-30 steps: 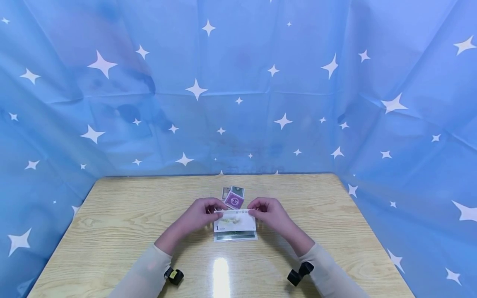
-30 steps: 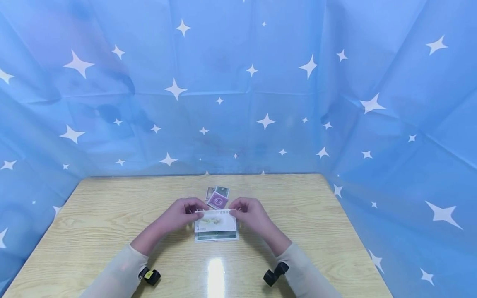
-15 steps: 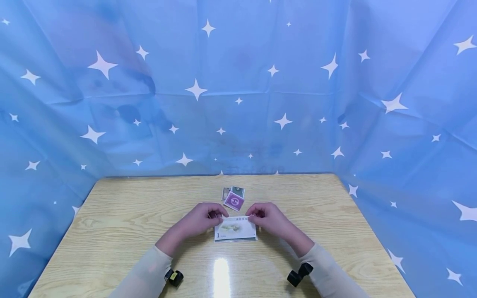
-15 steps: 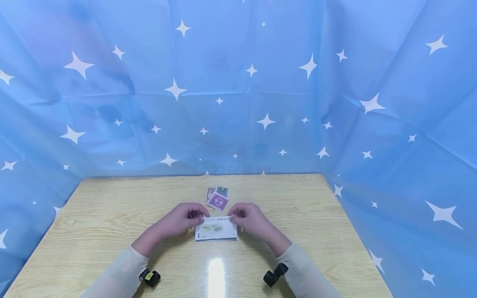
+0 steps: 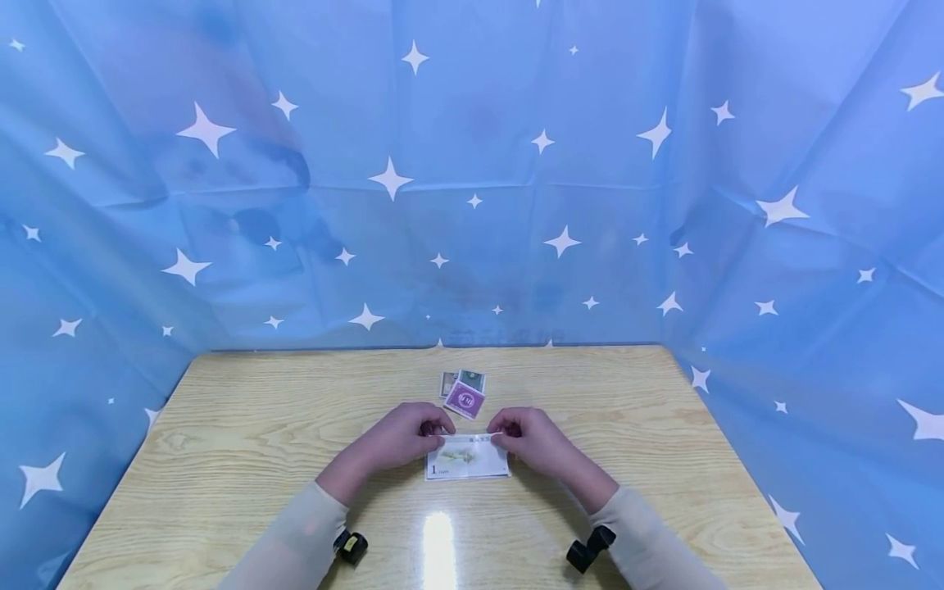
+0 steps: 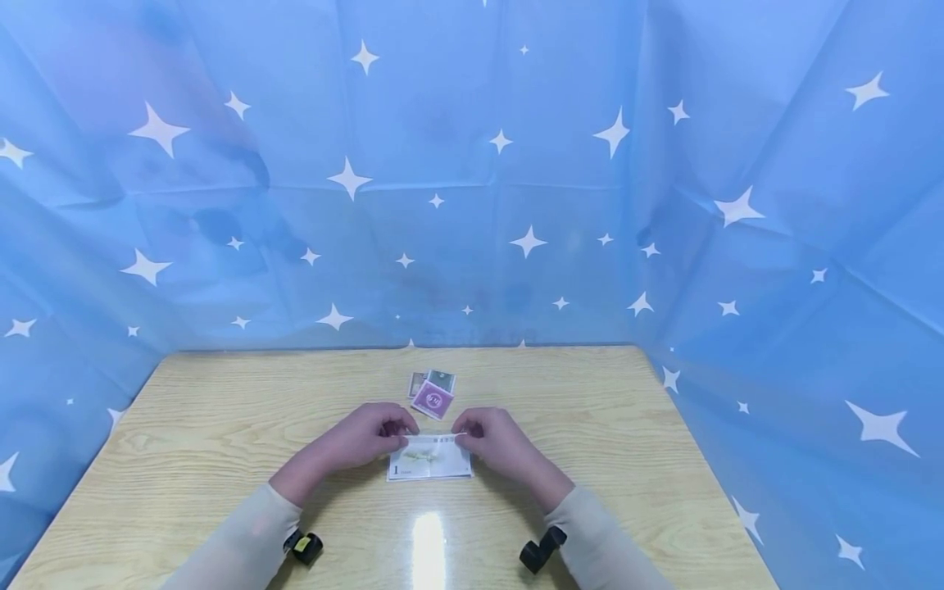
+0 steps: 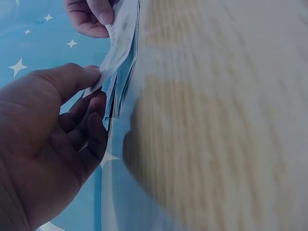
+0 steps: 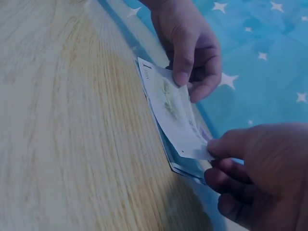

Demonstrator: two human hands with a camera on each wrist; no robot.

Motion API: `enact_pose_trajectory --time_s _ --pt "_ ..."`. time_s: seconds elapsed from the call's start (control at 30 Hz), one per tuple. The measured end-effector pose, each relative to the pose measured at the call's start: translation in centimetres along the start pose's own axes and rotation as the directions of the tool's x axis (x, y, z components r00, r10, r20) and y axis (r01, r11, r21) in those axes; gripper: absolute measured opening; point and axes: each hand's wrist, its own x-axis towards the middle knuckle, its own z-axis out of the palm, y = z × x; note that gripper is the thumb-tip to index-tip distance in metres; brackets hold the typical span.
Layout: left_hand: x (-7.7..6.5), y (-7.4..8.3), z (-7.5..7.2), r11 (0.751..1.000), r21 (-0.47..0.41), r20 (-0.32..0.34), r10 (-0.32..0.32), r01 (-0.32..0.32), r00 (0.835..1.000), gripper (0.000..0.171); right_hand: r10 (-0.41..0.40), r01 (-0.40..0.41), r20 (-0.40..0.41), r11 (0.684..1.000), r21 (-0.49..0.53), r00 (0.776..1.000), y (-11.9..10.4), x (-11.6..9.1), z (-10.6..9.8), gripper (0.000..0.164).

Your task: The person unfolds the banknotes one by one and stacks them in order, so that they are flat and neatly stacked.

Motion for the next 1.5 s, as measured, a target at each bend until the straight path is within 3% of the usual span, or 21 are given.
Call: enact_pose_trajectory --time_s 0.37,0.93,1.5 --pt "0.3 -0.3 0.4 0.987 0.157 0.022 -0.020 0.016 1.000 0.016 -0.049 0.046 -0.020 0.991 -0.125 0.999 0.4 0.0 0.5 0.011" --pt "0.4 -0.1 0.4 0.984 0.176 0.018 -0.015 0.011 1.000 0.015 -0.104 0.092 -0.046 0.971 -0.219 0.993 0.6 0.2 1.0 0.011" --pt "0.4 -0.4 0.3 0.991 0.131 0.021 -0.027 0.024 0.999 0.015 -0.069 0.056 -0.077 0.985 -0.165 0.995 0.6 0.0 1.1 0.008"
